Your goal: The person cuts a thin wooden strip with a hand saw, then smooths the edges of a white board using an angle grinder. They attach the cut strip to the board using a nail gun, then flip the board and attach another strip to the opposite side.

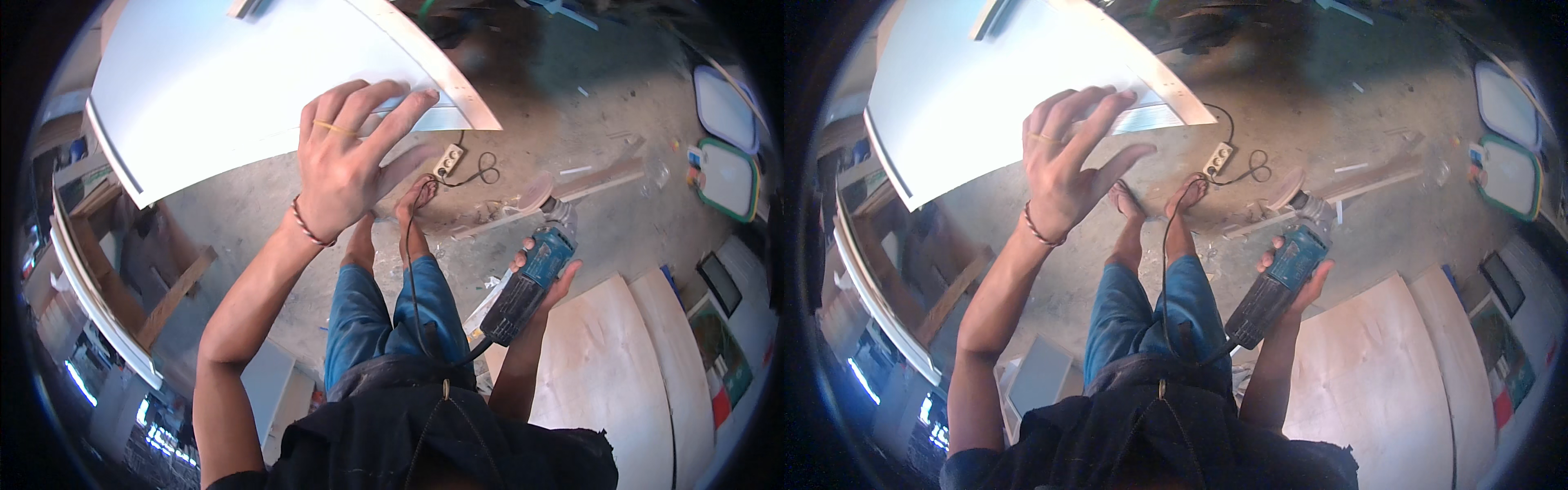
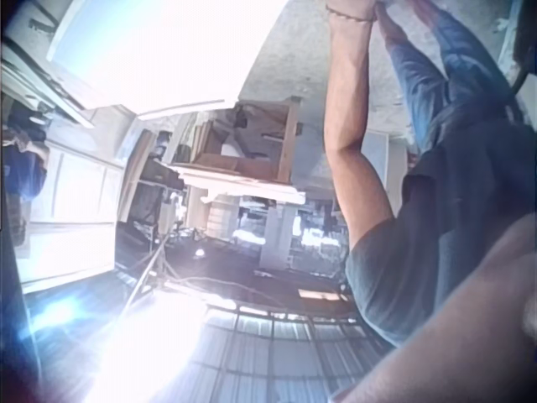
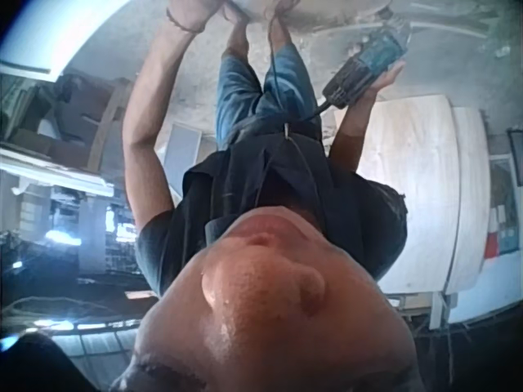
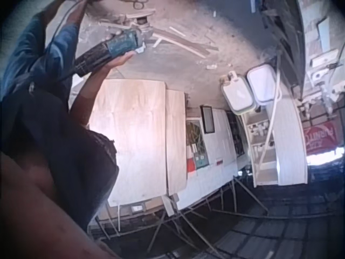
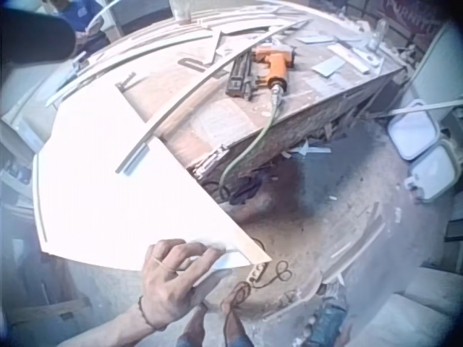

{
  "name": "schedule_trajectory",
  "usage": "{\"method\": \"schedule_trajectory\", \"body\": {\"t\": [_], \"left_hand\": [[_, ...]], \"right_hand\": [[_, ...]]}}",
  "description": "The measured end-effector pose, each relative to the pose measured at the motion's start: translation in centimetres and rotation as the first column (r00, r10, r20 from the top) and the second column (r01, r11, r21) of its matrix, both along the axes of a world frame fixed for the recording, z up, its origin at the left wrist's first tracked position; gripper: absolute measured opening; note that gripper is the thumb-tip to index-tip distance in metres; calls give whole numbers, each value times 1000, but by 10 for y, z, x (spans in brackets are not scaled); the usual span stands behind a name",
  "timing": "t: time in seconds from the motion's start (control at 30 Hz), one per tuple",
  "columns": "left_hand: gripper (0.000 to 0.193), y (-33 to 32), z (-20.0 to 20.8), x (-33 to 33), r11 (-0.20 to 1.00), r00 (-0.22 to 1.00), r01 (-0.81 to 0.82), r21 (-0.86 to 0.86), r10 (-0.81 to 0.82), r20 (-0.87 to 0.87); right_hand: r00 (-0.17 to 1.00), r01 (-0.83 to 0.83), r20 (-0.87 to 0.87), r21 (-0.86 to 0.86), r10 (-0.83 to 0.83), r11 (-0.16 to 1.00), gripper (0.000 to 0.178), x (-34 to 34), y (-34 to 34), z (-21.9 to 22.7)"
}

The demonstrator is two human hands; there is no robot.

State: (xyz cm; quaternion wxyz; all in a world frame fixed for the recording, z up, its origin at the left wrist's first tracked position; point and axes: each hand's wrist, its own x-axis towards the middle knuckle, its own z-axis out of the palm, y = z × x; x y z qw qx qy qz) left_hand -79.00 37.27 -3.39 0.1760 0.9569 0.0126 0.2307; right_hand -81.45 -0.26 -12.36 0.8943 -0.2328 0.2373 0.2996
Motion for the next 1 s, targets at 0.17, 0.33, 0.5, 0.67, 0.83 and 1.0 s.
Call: {"method": "schedule_trajectory", "body": {"t": [0.17,0.33,0.5,0.67,0.83,1.0], "left_hand": [[70,95,32,-59,986,973,-10,167,48,-228],[66,230,67,-176,915,794,-266,303,386,-469],[50,263,69,-203,938,867,-141,318,272,-417],[41,258,58,-197,936,911,-109,335,229,-343],[37,259,58,-200,933,933,-71,353,188,-308],[34,259,61,-198,938,943,-56,343,163,-291]], "right_hand": [[998,-17,66,11,16,1000,88,-8,-7,-1],[986,-137,99,61,131,989,86,9,-20,-14],[971,-195,143,-6,194,981,84,8,-20,-6],[962,-233,138,-31,235,972,84,10,-11,3],[958,-247,136,-49,251,968,85,11,-2,7],[954,-256,148,-39,259,966,86,11,2,8]]}}
